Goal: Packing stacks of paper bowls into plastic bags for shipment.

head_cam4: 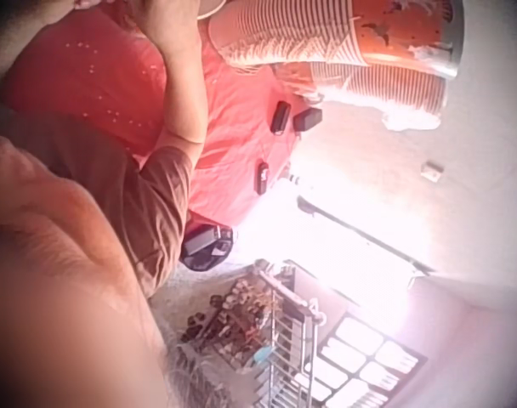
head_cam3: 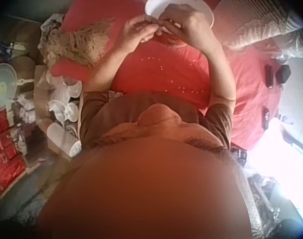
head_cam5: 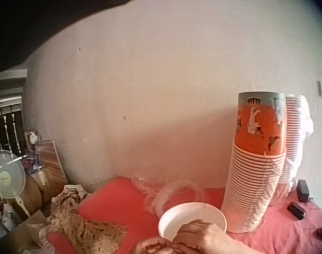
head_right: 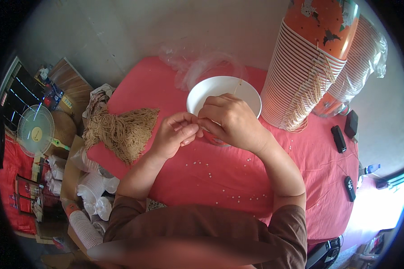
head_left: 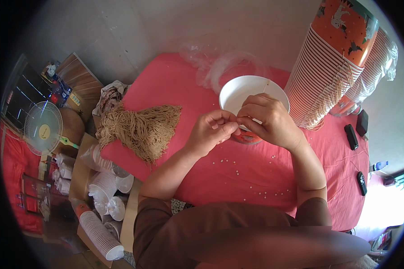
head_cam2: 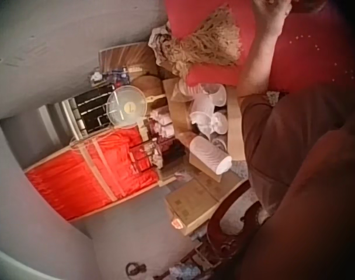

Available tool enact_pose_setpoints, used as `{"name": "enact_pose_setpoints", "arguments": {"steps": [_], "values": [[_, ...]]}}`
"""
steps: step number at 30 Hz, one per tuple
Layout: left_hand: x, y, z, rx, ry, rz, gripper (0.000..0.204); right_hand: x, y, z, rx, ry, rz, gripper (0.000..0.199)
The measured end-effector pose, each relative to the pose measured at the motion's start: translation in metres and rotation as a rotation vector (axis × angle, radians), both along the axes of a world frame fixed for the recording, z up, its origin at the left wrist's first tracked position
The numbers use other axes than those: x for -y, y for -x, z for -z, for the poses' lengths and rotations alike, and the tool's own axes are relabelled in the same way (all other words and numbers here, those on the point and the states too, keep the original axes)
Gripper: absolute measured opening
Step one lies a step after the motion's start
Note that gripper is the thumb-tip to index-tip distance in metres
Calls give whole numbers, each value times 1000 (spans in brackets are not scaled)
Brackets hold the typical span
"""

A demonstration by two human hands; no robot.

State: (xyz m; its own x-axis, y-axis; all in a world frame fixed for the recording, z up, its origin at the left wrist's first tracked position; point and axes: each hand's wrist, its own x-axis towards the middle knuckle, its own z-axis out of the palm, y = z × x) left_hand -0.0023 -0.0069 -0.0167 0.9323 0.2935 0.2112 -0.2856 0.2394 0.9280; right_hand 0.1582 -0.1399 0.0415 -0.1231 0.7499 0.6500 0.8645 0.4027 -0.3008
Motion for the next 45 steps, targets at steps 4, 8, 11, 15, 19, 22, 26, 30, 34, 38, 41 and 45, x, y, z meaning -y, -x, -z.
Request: {"name": "enact_pose_setpoints", "arguments": {"steps": [4,8,11,15,19,22,26,30,34,38,41,45], "values": [[2,0,1,-47,-60,-54,13,-1,1,0,3,-14,-13,8],[4,-1,3,18,-120,-106,11,0,-1,1,-29,50,-21,7],[5,-3,10,44,-266,-219,9,-1,-1,4,-41,86,-28,6],[12,-3,6,111,-438,-330,8,-2,-1,4,-94,121,-71,9],[11,-5,6,207,-603,-418,10,-1,0,3,-249,238,-103,14],[10,-7,7,261,-611,-440,10,0,1,4,-377,342,-98,18],[10,-7,9,287,-573,-416,10,-2,-2,10,-445,354,-99,22],[13,-7,12,264,-407,-360,9,-1,-1,10,-452,337,-107,24],[9,-3,13,215,-208,-225,10,1,0,3,-467,434,-83,28],[5,-3,14,151,-78,-117,11,1,2,1,-445,481,-38,27],[5,-2,10,109,4,-90,9,-7,3,11,-323,97,-91,17],[5,-4,4,97,76,-70,6,-4,10,9,-300,75,-99,18]]}}
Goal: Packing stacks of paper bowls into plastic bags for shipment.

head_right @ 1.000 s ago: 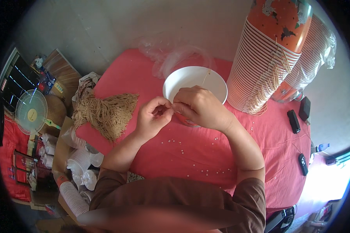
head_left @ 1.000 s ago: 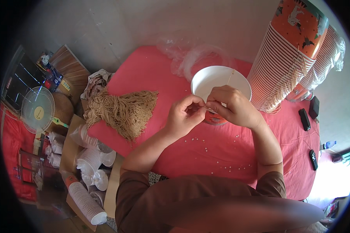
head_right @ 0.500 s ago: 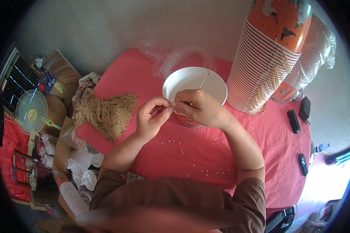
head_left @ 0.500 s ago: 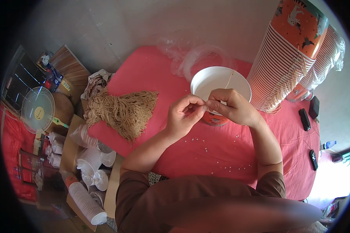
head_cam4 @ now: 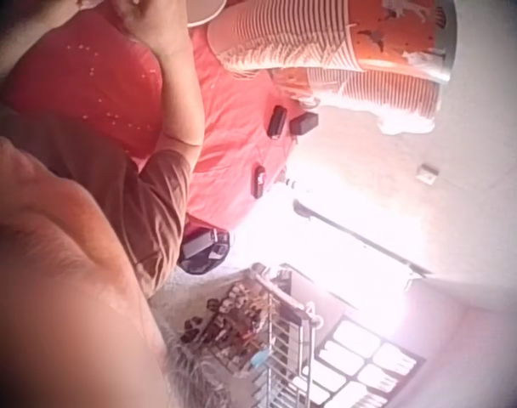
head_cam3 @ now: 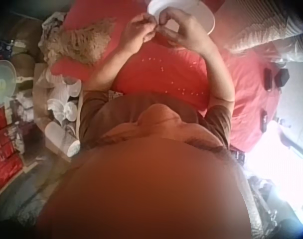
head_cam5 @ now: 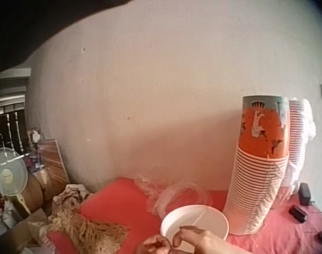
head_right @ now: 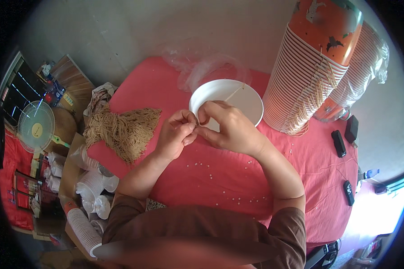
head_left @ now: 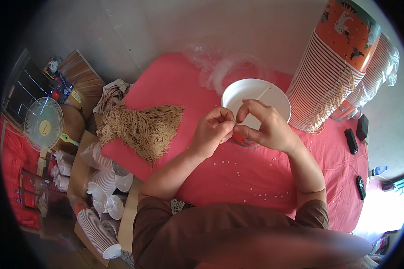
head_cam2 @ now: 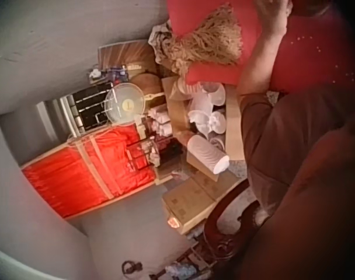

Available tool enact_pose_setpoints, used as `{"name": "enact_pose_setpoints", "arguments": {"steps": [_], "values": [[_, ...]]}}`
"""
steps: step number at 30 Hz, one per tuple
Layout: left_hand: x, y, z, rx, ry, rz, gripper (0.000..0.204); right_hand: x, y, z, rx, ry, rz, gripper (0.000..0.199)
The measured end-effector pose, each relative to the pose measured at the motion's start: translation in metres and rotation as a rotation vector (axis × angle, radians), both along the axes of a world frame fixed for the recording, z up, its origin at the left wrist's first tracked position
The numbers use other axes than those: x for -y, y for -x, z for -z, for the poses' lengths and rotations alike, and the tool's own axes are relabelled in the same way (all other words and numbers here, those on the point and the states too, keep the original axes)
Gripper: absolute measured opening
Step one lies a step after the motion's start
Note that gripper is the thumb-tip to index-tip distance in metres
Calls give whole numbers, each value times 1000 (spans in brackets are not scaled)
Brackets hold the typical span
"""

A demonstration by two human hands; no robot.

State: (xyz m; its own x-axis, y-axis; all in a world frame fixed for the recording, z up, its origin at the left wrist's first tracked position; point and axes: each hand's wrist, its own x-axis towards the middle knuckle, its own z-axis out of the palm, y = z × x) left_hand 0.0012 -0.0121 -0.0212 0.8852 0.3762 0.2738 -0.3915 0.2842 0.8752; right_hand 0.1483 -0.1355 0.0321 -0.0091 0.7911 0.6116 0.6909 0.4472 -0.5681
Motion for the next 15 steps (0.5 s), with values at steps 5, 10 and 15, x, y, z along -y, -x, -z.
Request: {"name": "enact_pose_setpoints", "arguments": {"steps": [5,10,15], "values": [[0,0,-3,-95,92,-51,4,-2,4,1,125,-70,7,23],[-1,2,-5,-108,145,-9,3,-6,3,2,196,-184,40,20],[-6,2,-2,-70,209,86,5,-5,0,4,175,-201,54,16]]}}
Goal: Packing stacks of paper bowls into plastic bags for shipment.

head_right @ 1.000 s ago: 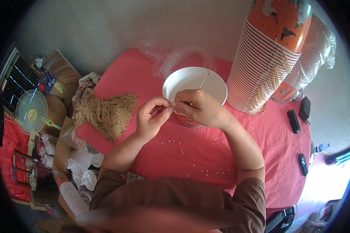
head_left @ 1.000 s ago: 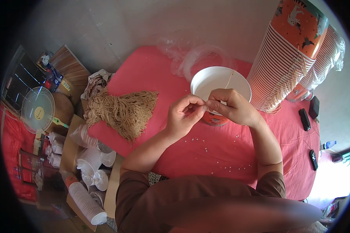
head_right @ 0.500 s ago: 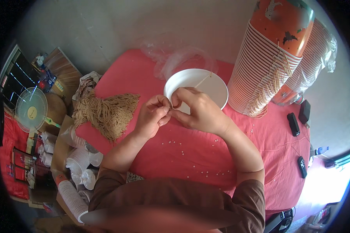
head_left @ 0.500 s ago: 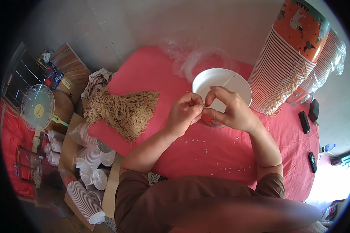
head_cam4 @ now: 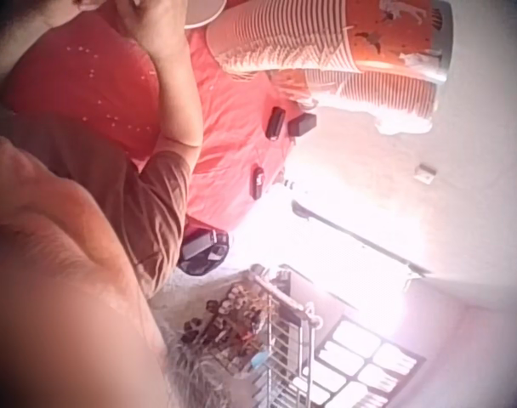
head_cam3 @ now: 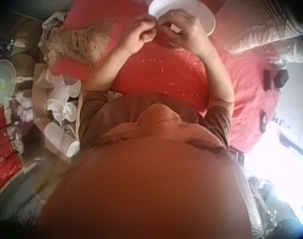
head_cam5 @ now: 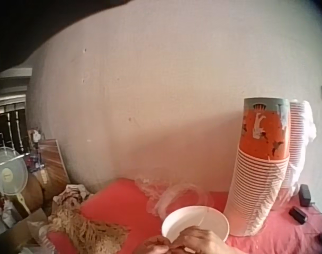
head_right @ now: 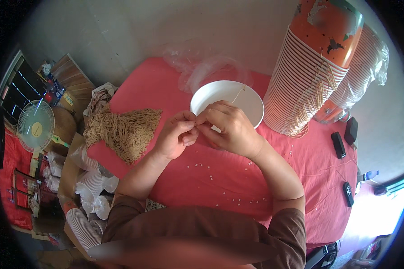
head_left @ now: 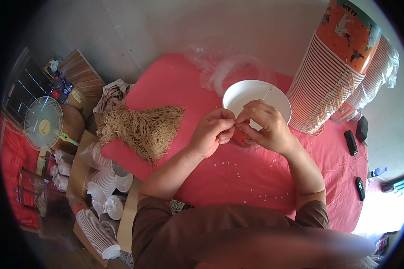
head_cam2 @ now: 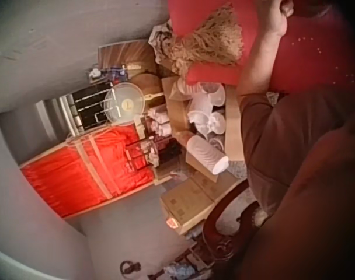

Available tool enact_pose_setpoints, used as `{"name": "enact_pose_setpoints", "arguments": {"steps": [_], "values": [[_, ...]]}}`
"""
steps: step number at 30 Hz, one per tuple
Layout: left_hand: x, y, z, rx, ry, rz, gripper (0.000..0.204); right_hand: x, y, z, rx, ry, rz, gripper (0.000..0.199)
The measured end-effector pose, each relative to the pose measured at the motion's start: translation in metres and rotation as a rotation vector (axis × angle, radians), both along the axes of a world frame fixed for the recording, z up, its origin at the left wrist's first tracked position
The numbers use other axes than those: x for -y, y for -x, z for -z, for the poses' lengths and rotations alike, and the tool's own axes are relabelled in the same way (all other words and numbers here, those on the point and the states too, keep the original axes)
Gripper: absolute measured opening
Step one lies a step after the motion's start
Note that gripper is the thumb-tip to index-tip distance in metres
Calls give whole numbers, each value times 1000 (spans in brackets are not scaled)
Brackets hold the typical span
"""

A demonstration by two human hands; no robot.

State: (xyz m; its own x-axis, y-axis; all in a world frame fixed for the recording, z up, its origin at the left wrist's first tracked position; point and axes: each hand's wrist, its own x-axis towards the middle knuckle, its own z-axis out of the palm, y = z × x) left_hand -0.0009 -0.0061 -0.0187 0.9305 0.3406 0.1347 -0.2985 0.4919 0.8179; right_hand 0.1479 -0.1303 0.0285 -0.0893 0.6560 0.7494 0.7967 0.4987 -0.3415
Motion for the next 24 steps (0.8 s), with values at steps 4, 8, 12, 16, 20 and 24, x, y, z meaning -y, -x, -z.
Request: {"name": "enact_pose_setpoints", "arguments": {"steps": [4,8,12,16,20,24], "values": [[-4,-1,6,33,36,47,7,0,-1,0,-75,30,-8,17],[-5,-3,8,68,63,62,9,0,0,0,-174,72,-4,18],[-5,-3,13,93,61,52,10,1,0,-1,-101,27,20,18],[-1,-1,9,126,-65,-40,9,2,3,-3,-50,-13,63,17],[1,0,7,190,-360,-210,8,2,3,-2,17,-43,100,17],[4,1,4,186,-430,-267,9,1,4,-2,42,-66,123,17]]}}
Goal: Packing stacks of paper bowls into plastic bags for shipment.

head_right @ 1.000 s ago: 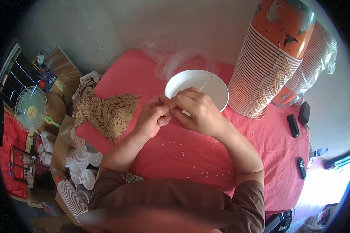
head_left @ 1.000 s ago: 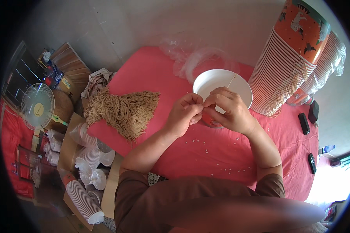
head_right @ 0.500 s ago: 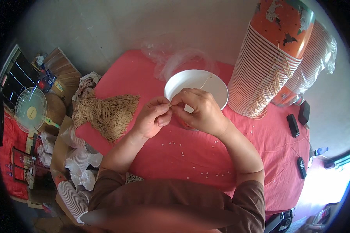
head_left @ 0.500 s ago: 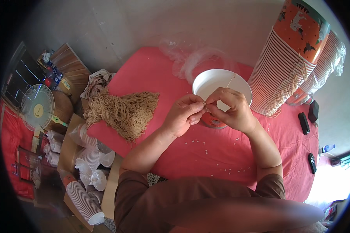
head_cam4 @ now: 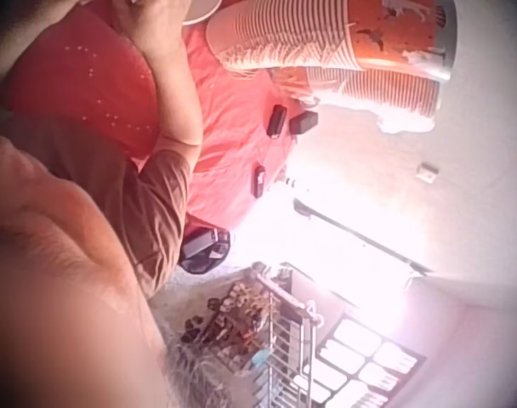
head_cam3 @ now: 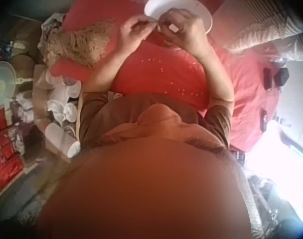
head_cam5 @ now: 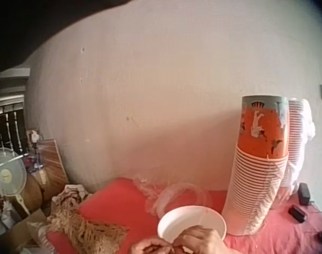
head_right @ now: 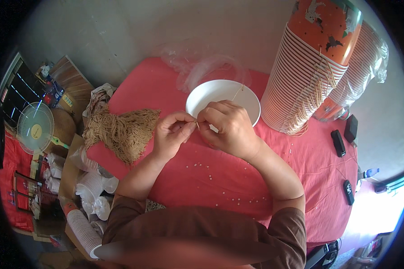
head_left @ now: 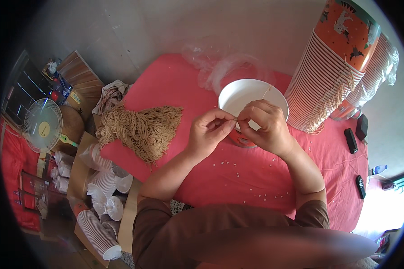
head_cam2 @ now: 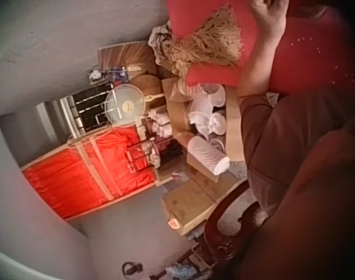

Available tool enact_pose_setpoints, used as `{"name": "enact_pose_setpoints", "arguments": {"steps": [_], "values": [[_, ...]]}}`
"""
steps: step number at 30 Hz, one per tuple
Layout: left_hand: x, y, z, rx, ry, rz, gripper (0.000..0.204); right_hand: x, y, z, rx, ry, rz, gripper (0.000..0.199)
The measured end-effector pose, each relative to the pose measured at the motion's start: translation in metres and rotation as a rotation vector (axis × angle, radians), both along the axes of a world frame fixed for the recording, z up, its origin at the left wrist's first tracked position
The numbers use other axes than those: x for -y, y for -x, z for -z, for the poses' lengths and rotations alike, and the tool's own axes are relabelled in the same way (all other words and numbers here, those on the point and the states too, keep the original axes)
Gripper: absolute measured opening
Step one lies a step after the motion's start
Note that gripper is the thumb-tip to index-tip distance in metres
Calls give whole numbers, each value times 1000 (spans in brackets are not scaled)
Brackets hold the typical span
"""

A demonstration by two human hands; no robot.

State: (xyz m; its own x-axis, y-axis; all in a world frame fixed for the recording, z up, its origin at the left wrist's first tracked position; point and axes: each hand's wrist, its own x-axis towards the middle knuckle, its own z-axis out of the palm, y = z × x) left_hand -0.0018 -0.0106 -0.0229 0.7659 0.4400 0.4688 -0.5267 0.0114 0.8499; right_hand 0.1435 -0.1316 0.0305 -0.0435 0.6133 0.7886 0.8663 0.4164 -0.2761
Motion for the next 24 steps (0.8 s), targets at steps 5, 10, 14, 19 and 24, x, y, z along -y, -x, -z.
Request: {"name": "enact_pose_setpoints", "arguments": {"steps": [5,10,14,19,24], "values": [[-1,0,-2,-51,-89,-61,12,1,-4,0,-89,88,-32,16],[-5,3,0,-128,-103,-69,12,1,-7,4,-146,127,-27,15],[-1,-1,-2,-74,-212,-188,9,1,-7,3,-128,133,-24,14],[0,-2,-3,-80,-252,-240,6,2,-9,3,-120,163,-26,14],[-2,-3,-2,-87,-260,-266,5,3,-7,-1,-141,198,-9,16]]}}
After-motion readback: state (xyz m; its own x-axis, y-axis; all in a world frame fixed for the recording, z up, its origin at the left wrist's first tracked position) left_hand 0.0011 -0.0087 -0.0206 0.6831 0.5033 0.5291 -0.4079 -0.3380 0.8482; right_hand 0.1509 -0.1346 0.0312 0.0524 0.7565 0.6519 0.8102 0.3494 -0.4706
